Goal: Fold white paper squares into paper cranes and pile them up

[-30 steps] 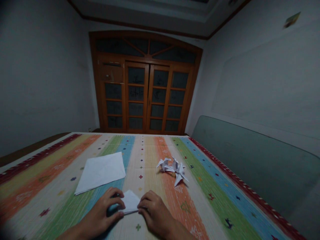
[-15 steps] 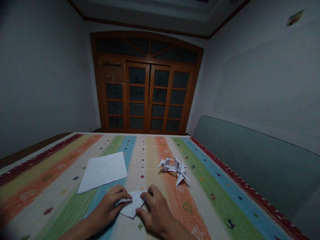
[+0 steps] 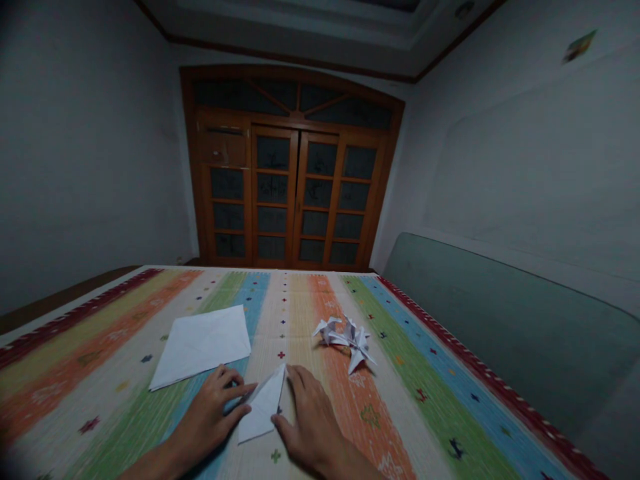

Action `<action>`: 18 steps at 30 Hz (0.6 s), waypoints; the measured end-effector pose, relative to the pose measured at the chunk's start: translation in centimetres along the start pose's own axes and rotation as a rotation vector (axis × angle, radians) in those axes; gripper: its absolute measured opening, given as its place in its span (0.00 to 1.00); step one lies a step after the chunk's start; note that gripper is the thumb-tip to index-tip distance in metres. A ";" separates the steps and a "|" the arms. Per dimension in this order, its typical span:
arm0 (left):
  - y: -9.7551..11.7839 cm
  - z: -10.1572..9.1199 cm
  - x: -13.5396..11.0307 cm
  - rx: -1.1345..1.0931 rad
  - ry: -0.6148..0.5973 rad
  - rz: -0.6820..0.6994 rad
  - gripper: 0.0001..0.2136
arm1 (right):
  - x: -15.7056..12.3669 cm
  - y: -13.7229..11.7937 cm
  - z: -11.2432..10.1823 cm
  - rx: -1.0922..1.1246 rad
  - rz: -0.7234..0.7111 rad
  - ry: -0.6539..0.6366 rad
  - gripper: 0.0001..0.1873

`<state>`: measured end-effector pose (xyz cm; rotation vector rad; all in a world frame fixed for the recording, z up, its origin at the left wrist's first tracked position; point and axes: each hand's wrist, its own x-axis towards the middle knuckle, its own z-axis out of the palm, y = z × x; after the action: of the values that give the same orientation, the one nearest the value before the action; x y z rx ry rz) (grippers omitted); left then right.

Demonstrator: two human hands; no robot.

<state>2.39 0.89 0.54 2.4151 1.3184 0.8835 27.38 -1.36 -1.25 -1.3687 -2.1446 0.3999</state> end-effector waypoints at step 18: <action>0.8 -0.7 0.0 -0.154 -0.103 -0.027 0.10 | 0.2 -0.6 -1.1 0.113 -0.167 0.042 0.18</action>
<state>2.50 0.40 1.54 2.2870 1.1980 0.8109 27.54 -1.53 0.00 -1.1170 -2.1476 0.4158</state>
